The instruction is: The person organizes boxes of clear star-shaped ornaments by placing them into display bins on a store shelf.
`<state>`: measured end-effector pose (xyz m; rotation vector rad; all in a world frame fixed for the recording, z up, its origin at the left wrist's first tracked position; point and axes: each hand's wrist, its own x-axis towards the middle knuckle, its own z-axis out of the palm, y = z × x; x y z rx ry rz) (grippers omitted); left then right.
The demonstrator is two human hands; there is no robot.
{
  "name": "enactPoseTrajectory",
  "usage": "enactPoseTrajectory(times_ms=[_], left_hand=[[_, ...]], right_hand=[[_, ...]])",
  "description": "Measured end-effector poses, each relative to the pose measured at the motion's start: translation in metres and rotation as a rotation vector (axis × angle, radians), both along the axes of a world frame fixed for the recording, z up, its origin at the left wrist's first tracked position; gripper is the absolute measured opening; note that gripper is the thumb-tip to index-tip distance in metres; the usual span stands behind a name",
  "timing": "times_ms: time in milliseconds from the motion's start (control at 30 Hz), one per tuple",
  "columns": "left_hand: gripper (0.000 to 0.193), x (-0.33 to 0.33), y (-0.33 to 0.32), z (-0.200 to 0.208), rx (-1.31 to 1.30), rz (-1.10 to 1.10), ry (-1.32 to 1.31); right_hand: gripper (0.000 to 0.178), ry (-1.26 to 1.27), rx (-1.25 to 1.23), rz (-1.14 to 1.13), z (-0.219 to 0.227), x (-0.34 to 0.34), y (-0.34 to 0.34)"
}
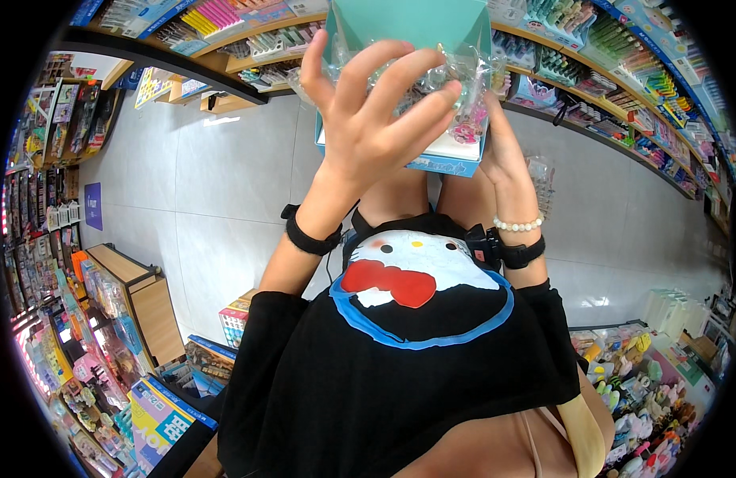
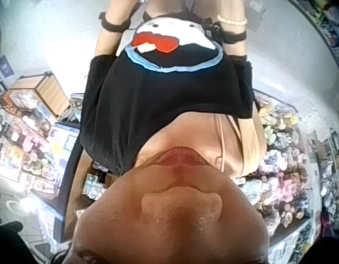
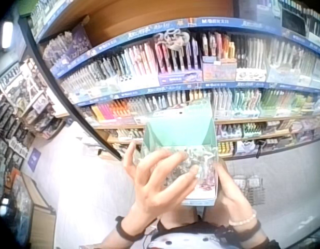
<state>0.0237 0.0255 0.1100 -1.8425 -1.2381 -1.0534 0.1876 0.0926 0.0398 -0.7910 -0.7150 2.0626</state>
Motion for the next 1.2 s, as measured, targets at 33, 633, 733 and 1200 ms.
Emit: enactPoseTrajectory(times_ms=[33,633,733,1200], left_hand=[[0.019,0.0,0.0,0.0,-0.008,0.005,-0.003],[0.044,0.001,-0.003,-0.004,-0.133,0.007,-0.031],[0.051,-0.002,-0.011,0.011,-0.21,-0.059,-0.065],[0.039,-0.043,-0.05,-0.003,-0.545,-0.028,-0.596]], right_hand=[[0.044,-0.004,0.009,0.007,0.002,0.0,0.0],[0.053,-0.052,0.054,0.022,-0.012,0.002,0.005],[0.053,-0.015,-0.027,0.039,-0.017,0.009,0.007],[0.041,-0.12,-0.066,0.051,-0.105,0.062,0.038]])
